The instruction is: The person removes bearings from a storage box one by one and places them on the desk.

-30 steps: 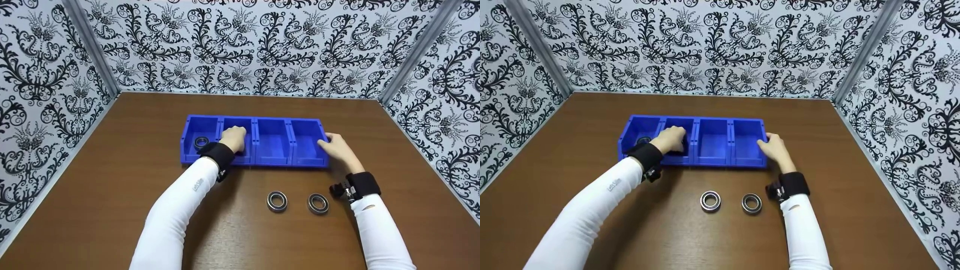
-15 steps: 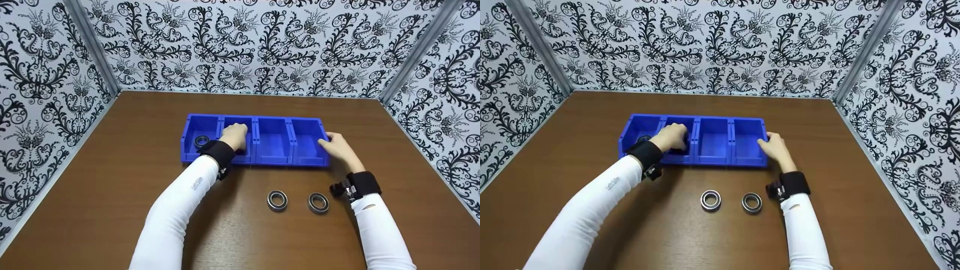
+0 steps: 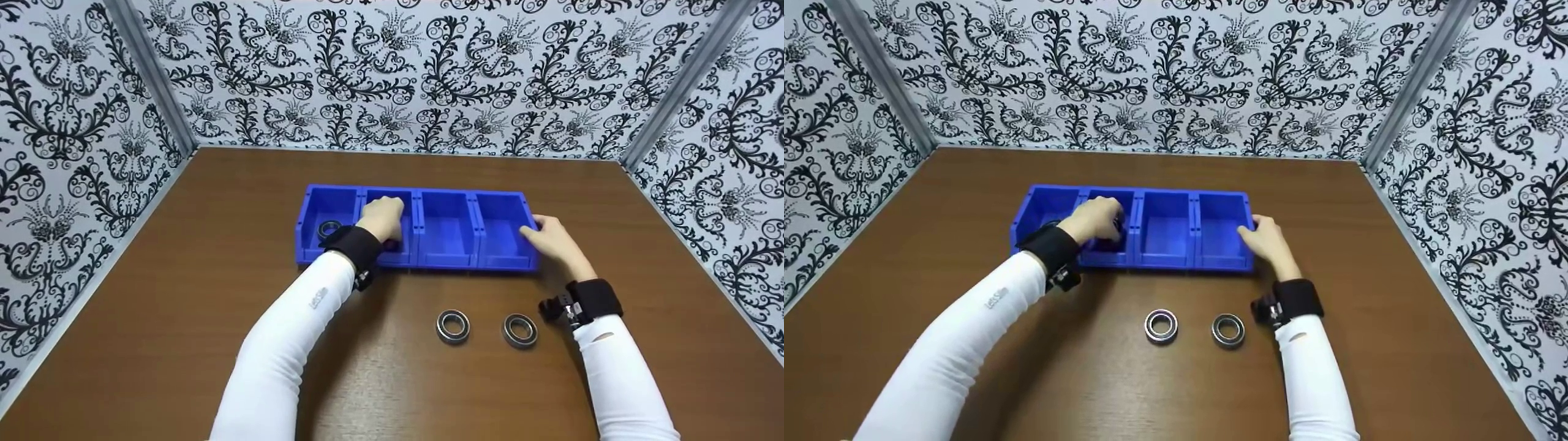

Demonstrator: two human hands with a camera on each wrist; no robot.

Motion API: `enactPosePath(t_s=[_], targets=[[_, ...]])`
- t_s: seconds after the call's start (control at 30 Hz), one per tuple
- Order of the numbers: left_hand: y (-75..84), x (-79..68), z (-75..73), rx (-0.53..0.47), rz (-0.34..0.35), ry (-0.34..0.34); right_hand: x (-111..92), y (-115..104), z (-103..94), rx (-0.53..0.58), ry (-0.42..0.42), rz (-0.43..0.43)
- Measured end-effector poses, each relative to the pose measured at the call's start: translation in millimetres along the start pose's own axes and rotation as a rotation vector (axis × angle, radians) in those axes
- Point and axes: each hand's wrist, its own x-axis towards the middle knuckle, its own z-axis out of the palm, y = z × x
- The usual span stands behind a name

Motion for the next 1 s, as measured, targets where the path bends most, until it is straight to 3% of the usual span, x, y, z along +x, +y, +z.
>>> enactPosePath(t_s=[1.0], targets=[[3.5, -3.2, -16.5, -0.005, -0.013, 0.027, 1, -1, 0.2, 0.019, -0.008, 0.011]])
